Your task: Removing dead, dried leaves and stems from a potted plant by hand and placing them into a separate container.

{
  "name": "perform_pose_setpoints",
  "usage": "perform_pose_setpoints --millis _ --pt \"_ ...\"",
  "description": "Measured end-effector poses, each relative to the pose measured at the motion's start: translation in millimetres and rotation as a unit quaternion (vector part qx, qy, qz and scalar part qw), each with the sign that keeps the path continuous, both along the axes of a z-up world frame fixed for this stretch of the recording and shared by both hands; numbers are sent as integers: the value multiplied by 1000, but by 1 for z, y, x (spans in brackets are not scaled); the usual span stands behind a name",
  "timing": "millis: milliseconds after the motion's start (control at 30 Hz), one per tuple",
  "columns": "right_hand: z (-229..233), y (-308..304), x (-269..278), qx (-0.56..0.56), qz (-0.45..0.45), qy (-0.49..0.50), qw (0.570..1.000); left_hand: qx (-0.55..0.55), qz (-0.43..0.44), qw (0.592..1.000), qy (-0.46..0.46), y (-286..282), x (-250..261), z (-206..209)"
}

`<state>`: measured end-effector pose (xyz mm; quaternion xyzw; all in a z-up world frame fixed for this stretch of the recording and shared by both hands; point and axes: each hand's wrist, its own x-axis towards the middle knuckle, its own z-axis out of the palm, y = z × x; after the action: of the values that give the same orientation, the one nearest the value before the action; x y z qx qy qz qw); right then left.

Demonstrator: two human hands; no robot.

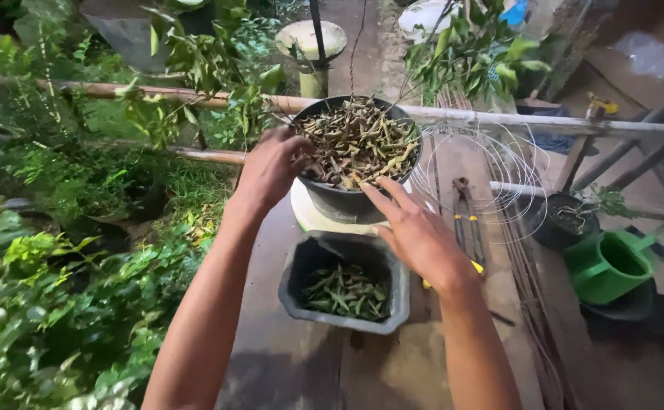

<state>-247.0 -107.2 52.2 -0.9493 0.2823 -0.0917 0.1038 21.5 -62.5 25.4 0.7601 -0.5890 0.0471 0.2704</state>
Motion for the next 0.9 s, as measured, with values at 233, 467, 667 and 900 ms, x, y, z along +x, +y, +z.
perform_pose_setpoints --millis 233,467,667,900 --pt "-2 1 -6 14 23 -21 999 41 -107 980 -161 -6 14 2" --pt "-1 13 -9 -5 31 -31 999 23 -164 978 -128 -27 36 -9" --pt "-29 -7 -4 8 31 -49 998 36 -104 992 -57 -35 37 -11" --pt "-45 -12 4 35 35 -119 992 -4 -42 998 -53 -47 23 -27"
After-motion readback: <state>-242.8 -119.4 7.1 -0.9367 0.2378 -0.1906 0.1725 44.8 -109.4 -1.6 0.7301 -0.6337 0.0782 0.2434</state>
